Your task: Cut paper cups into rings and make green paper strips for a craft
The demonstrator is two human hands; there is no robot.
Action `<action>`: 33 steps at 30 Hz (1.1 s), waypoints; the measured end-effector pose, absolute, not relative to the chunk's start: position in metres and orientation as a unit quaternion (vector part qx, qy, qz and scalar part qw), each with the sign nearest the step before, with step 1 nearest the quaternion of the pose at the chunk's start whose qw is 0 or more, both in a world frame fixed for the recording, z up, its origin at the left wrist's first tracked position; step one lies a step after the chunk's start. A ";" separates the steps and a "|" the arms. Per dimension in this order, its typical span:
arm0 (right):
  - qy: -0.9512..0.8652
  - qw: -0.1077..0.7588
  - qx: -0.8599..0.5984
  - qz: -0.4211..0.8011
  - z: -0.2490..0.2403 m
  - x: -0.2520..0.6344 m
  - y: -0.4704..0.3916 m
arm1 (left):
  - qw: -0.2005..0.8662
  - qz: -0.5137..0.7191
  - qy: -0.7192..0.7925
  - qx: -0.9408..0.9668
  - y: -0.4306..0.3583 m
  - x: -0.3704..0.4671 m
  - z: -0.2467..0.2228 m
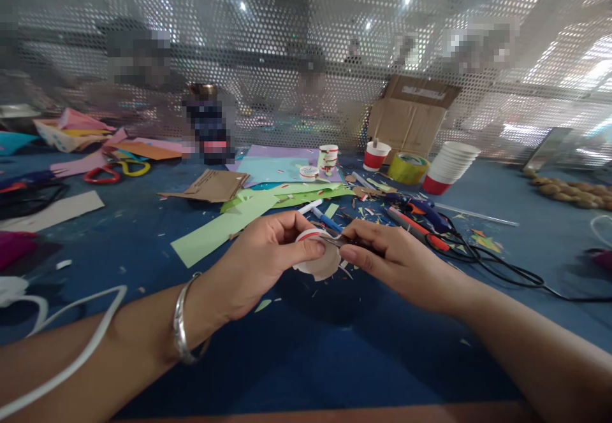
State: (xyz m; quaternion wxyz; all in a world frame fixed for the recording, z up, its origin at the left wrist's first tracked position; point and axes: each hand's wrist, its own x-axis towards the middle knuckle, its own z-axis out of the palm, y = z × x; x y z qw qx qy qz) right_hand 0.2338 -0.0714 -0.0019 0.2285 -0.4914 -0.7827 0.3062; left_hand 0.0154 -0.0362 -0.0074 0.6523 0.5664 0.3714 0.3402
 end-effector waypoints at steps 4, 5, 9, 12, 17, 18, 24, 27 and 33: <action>-0.783 0.241 -0.477 0.318 -0.001 0.235 -0.072 | 0.674 0.351 0.349 0.549 -0.036 0.017 -0.008; -0.785 0.242 -0.473 0.318 -0.001 0.235 -0.071 | 0.674 0.352 0.348 0.548 -0.037 0.017 -0.008; -0.791 0.251 -0.461 0.315 -0.002 0.236 -0.070 | 0.664 0.356 0.350 0.557 -0.038 0.017 -0.007; -0.791 0.252 -0.467 0.304 -0.002 0.236 -0.070 | 0.672 0.354 0.344 0.552 -0.038 0.016 -0.006; -0.794 0.256 -0.464 0.296 -0.002 0.238 -0.073 | 0.691 0.345 0.338 0.538 -0.036 0.017 -0.005; -0.795 0.255 -0.462 0.298 -0.001 0.238 -0.073 | 0.692 0.343 0.339 0.537 -0.035 0.017 -0.005; -0.798 0.257 -0.463 0.288 0.001 0.240 -0.073 | 0.698 0.318 0.345 0.541 -0.036 0.015 -0.001; -0.802 0.257 -0.466 0.270 0.001 0.240 -0.074 | 0.706 0.311 0.356 0.527 -0.037 0.015 0.000; -0.803 0.243 -0.472 0.270 -0.001 0.239 -0.072 | 0.719 0.300 0.383 0.496 -0.040 0.015 0.001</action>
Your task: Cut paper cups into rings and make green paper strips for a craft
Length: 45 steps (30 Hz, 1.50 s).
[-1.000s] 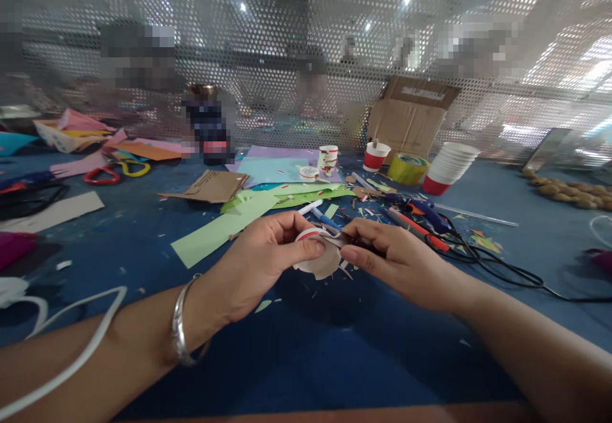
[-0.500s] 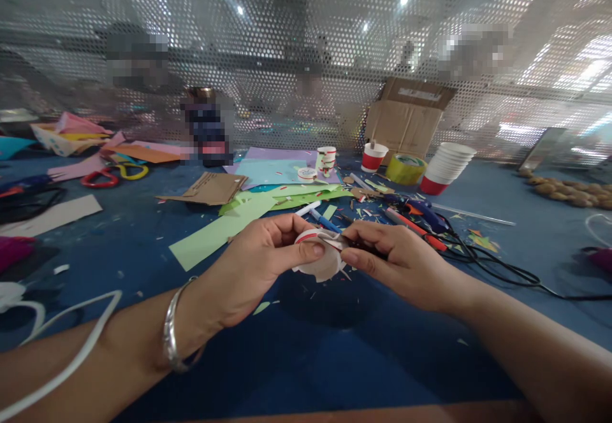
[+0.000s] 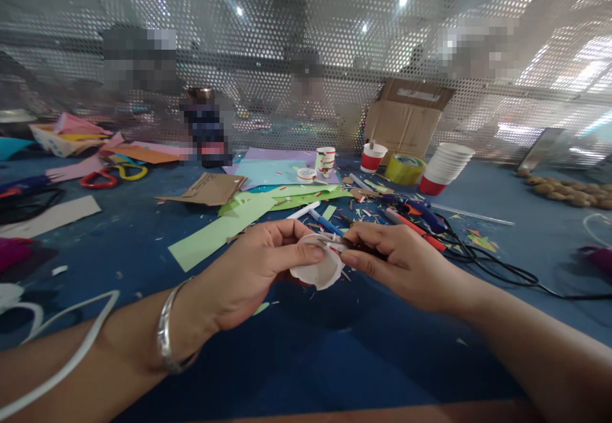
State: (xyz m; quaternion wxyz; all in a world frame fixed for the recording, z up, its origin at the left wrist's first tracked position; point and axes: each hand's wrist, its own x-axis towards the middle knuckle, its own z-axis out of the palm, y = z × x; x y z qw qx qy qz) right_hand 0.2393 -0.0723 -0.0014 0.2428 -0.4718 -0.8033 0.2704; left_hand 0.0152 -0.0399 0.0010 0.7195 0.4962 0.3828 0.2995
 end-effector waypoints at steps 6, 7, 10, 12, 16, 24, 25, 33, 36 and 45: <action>-0.805 0.231 -0.478 0.263 -0.002 0.239 -0.073 | 0.731 0.280 0.402 0.475 -0.040 0.015 0.003; -0.806 0.228 -0.480 0.262 -0.001 0.239 -0.073 | 0.730 0.277 0.401 0.478 -0.040 0.016 0.004; -0.806 0.219 -0.483 0.262 -0.001 0.239 -0.073 | 0.725 0.275 0.400 0.488 -0.039 0.016 0.004; -0.807 0.220 -0.482 0.261 -0.001 0.239 -0.071 | 0.722 0.276 0.400 0.493 -0.040 0.015 0.004; -0.808 0.225 -0.480 0.259 -0.002 0.239 -0.069 | 0.714 0.282 0.398 0.502 -0.039 0.015 0.003; -0.814 0.213 -0.481 0.246 -0.004 0.239 -0.071 | 0.715 0.278 0.397 0.504 -0.039 0.015 0.000; -0.816 0.214 -0.479 0.244 -0.004 0.239 -0.071 | 0.717 0.276 0.397 0.501 -0.039 0.015 0.001; -0.822 0.221 -0.470 0.233 -0.002 0.239 -0.072 | 0.748 0.248 0.392 0.475 -0.037 0.014 0.004; -0.820 0.223 -0.474 0.232 -0.002 0.239 -0.072 | 0.752 0.238 0.389 0.476 -0.034 0.012 0.002; -0.822 0.223 -0.456 0.257 0.000 0.241 -0.071 | 0.774 0.182 0.358 0.489 -0.026 0.008 0.005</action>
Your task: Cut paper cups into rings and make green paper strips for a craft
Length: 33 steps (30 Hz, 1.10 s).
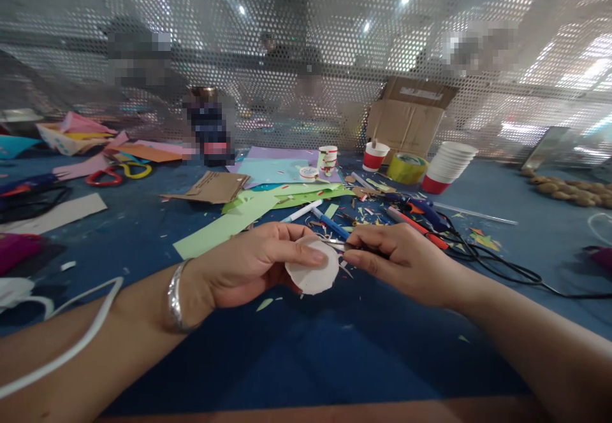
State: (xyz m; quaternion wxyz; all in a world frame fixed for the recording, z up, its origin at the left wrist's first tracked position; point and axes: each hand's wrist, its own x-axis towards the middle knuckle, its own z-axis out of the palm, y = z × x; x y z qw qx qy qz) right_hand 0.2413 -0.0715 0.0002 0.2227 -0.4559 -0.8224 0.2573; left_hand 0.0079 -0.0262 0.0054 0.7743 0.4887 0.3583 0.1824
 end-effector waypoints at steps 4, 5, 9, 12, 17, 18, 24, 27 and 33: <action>-0.825 0.232 -0.427 0.288 0.004 0.241 -0.073 | 0.799 0.143 0.317 0.490 -0.025 0.003 0.009; -0.823 0.237 -0.423 0.296 0.005 0.241 -0.073 | 0.800 0.142 0.313 0.492 -0.025 0.002 0.009; -0.773 0.283 -0.435 0.366 0.001 0.241 -0.070 | 0.751 0.204 0.323 0.539 -0.025 0.003 0.007; -0.709 0.331 -0.448 0.432 -0.004 0.240 -0.067 | 0.669 0.269 0.343 0.602 -0.027 0.006 0.004; -0.660 0.363 -0.447 0.482 -0.008 0.232 -0.069 | 0.525 0.315 0.367 0.700 -0.031 0.008 0.003; -0.657 0.364 -0.446 0.487 -0.008 0.230 -0.070 | 0.502 0.315 0.370 0.715 -0.032 0.008 0.003; -0.653 0.366 -0.444 0.493 -0.005 0.223 -0.073 | 0.381 0.298 0.373 0.792 -0.041 0.007 0.005; -0.651 0.371 -0.442 0.493 -0.005 0.222 -0.074 | 0.391 0.292 0.372 0.790 -0.043 0.009 0.003; -0.630 0.403 -0.432 0.504 -0.009 0.226 -0.071 | 0.512 0.297 0.356 0.724 -0.038 0.013 -0.004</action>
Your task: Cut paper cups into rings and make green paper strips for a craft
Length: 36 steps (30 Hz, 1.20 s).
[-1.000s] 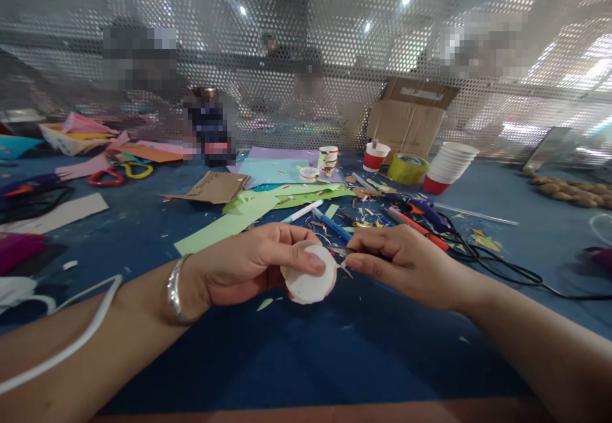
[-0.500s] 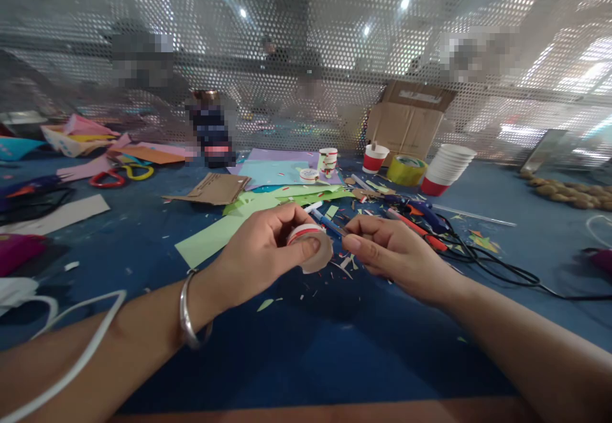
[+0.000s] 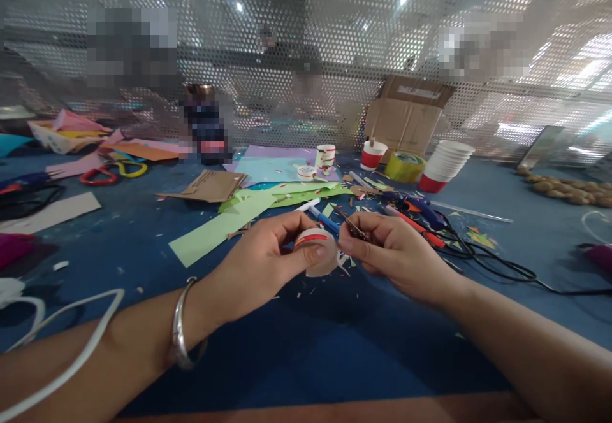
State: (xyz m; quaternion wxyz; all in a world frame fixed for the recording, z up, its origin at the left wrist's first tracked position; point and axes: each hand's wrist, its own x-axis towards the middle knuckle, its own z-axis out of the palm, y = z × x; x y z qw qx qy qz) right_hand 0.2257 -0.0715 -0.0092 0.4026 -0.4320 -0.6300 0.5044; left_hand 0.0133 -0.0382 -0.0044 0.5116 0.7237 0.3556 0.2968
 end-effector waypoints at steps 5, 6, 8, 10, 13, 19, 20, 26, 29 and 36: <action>-0.671 0.396 -0.467 0.419 -0.011 0.229 -0.071 | 0.439 0.345 0.385 0.735 -0.036 0.008 -0.006; -0.681 0.389 -0.473 0.401 -0.011 0.229 -0.072 | 0.409 0.355 0.380 0.750 -0.036 0.006 -0.005; -0.705 0.373 -0.486 0.357 -0.010 0.229 -0.074 | 0.353 0.375 0.356 0.780 -0.037 0.003 -0.004; -0.729 0.355 -0.498 0.309 -0.008 0.228 -0.077 | 0.307 0.391 0.330 0.802 -0.038 0.000 -0.003; -0.747 0.332 -0.510 0.268 -0.007 0.228 -0.080 | 0.265 0.404 0.306 0.820 -0.037 0.000 -0.003; -0.757 0.337 -0.500 0.252 -0.006 0.225 -0.082 | 0.200 0.428 0.272 0.839 -0.038 0.001 -0.002; -0.758 0.340 -0.499 0.249 -0.006 0.225 -0.082 | 0.191 0.429 0.273 0.840 -0.039 0.002 -0.002; -0.763 0.346 -0.489 0.245 -0.008 0.224 -0.083 | 0.178 0.431 0.296 0.833 -0.046 0.005 -0.002; -0.767 0.345 -0.486 0.237 -0.008 0.223 -0.083 | 0.192 0.434 0.309 0.824 -0.048 0.008 -0.002; -0.777 0.356 -0.475 0.211 -0.009 0.221 -0.083 | 0.220 0.420 0.322 0.820 -0.054 0.013 0.000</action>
